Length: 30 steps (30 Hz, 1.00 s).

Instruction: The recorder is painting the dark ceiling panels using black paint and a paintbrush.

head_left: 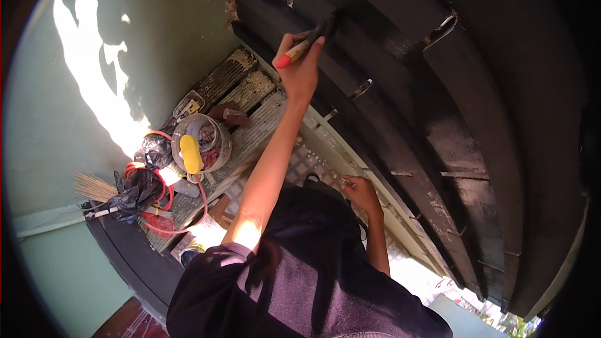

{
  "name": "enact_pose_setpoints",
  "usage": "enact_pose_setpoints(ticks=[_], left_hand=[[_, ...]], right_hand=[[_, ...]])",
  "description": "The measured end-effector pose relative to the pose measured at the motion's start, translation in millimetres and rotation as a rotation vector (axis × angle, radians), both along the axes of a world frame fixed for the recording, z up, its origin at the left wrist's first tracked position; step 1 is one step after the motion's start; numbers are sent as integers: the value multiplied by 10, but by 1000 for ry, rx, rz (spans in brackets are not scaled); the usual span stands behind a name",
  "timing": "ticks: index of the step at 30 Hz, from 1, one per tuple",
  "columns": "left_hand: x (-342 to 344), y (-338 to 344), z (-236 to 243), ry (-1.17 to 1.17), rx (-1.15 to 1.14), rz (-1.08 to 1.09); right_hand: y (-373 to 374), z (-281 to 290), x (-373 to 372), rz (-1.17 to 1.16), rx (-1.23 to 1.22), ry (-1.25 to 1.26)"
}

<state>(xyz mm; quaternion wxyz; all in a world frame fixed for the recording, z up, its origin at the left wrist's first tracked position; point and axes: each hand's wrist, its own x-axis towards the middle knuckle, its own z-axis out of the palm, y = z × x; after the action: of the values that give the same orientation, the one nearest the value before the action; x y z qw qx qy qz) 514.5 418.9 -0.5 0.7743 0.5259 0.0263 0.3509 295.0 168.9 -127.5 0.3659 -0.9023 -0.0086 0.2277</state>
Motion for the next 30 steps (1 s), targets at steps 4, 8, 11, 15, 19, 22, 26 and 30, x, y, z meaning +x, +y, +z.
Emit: enact_pose_setpoints(ticks=[4,8,11,15,19,22,26,30], left_hand=[[-99,-594,-211,-53,103,97],[-417,-1015,-380,-60,349,163],[-660,-1115,-517,-38,385,60],[-800,-836,-423,-78,283,-238],[-445,-618,-329,0,103,106],[-441,-890,-450,-4,184,123],[-953,-1423,-538,-39,188,-64],[-1145,-1328,-526,-40,221,-229]], right_hand=[[-572,-621,-91,17,-72,34],[-925,-734,-117,26,-22,-25],[-987,-703,-2,104,-97,-33],[-781,-344,324,195,0,-4],[-638,-142,447,257,37,31],[-559,62,392,308,61,-45],[-444,321,271,337,61,-103],[-333,734,199,390,84,-50]])
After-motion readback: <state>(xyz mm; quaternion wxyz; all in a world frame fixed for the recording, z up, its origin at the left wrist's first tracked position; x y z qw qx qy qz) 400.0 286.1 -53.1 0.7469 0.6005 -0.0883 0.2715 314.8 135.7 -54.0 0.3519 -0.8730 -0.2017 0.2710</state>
